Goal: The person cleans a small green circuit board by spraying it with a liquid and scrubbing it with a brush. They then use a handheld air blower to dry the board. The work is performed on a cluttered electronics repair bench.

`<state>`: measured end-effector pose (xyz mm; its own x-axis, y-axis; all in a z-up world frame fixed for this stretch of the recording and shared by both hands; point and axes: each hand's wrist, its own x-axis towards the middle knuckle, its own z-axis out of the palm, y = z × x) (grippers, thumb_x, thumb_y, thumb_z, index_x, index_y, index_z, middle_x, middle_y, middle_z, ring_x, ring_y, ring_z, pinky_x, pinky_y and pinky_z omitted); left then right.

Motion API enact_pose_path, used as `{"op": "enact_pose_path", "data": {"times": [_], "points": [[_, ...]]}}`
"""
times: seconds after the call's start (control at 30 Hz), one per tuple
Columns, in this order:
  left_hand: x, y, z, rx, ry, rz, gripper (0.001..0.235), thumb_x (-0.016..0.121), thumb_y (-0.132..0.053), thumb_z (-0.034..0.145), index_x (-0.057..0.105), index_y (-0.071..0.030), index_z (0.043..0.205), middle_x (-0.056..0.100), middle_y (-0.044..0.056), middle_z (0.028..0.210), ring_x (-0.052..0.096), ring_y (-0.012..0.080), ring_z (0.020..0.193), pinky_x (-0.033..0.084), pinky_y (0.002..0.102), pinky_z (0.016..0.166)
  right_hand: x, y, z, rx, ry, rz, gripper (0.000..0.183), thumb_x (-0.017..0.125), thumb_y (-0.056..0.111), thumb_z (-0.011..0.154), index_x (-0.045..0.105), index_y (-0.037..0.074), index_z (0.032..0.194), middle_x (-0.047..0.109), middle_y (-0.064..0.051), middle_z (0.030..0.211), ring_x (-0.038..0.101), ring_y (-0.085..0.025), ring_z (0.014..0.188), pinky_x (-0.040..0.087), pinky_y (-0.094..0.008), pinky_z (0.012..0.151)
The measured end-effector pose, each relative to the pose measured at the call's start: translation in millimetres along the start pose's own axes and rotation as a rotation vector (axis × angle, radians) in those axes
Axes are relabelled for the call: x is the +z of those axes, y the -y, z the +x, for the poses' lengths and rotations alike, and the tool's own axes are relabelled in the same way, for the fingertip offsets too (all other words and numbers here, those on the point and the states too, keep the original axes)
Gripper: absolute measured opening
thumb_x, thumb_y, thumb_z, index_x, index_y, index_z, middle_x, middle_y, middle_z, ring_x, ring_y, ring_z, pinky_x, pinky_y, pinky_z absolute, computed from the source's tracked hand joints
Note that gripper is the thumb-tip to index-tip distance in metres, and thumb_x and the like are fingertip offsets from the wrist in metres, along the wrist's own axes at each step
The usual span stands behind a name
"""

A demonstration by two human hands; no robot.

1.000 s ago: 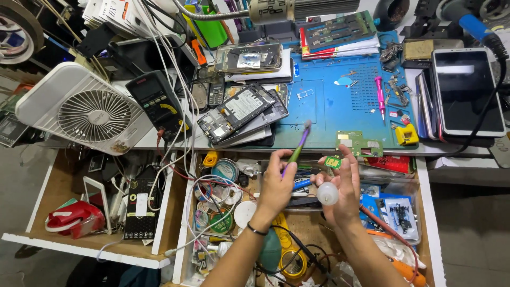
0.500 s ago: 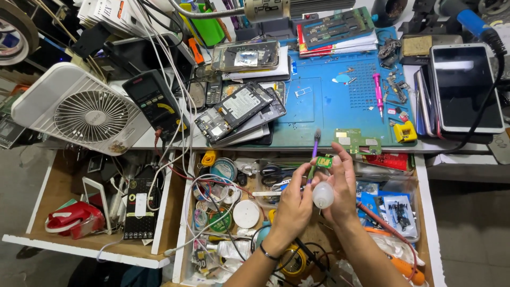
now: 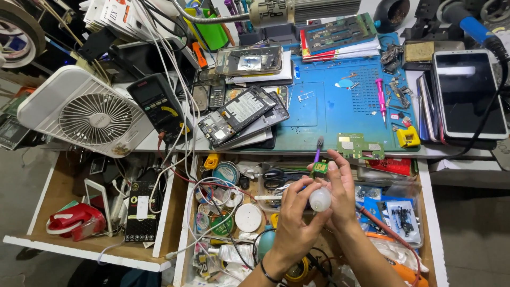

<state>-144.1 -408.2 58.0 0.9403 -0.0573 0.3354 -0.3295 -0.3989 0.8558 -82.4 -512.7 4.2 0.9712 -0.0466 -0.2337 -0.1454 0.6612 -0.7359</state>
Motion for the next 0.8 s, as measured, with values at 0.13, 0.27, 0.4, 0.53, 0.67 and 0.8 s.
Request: {"op": "enact_pose_path", "data": {"times": [0.13,0.27,0.4,0.53,0.67,0.8], "points": [[-12,-2,7,0.081,-0.025,-0.079,0.043,0.061,-0.036,0.101,0.055,-0.006,0.132,0.064,0.015,0.135,0.056,0.0360,0.136,0.041,0.052,0.119,-2,1,1,0.039,-0.036,0.006,0.048,0.057,0.036,0.099,0.045,0.020,0.142,0.069,-0.017,0.105,0.068,-0.023,0.070,0.056,-0.033,0.057],[-45,8,44,0.106,-0.102,-0.014,0.041,0.076,-0.032,0.087,0.067,-0.007,0.117,0.074,0.013,0.103,0.075,0.0286,0.089,0.059,0.037,0.077,-12,-9,13,-0.007,-0.008,0.082,0.045,0.052,0.031,0.104,0.042,0.015,0.145,0.067,-0.021,0.109,0.064,-0.020,0.061,0.060,-0.041,0.080],[-76,19,86,-0.016,0.124,0.418,0.050,0.079,-0.039,0.079,0.071,-0.016,0.123,0.071,0.010,0.096,0.070,0.0389,0.092,0.058,0.054,0.073,-18,-15,16,-0.024,0.026,0.087,0.044,0.047,0.029,0.106,0.038,0.014,0.147,0.066,-0.028,0.112,0.068,-0.021,0.063,0.062,-0.048,0.089],[-84,39,108,-0.007,0.235,0.612,0.050,0.080,-0.037,0.077,0.072,-0.018,0.122,0.069,0.009,0.092,0.070,0.0396,0.090,0.059,0.055,0.073,-16,-10,16,-0.045,0.039,0.078,0.046,0.049,0.029,0.105,0.038,0.014,0.147,0.065,-0.028,0.113,0.069,-0.023,0.065,0.062,-0.049,0.089],[-86,44,120,-0.021,0.262,0.748,0.048,0.084,-0.035,0.075,0.074,-0.025,0.120,0.063,0.001,0.092,0.067,0.0305,0.093,0.061,0.050,0.075,-16,-7,17,-0.042,0.039,0.078,0.047,0.049,0.029,0.104,0.038,0.014,0.148,0.065,-0.029,0.115,0.070,-0.024,0.066,0.062,-0.049,0.090],[-87,30,128,0.038,0.279,0.813,0.043,0.084,-0.028,0.076,0.076,-0.024,0.118,0.054,0.001,0.089,0.063,0.0281,0.090,0.059,0.046,0.075,-18,-8,19,-0.031,0.044,0.082,0.047,0.049,0.028,0.104,0.038,0.015,0.148,0.065,-0.031,0.116,0.070,-0.025,0.066,0.061,-0.050,0.091]]}}
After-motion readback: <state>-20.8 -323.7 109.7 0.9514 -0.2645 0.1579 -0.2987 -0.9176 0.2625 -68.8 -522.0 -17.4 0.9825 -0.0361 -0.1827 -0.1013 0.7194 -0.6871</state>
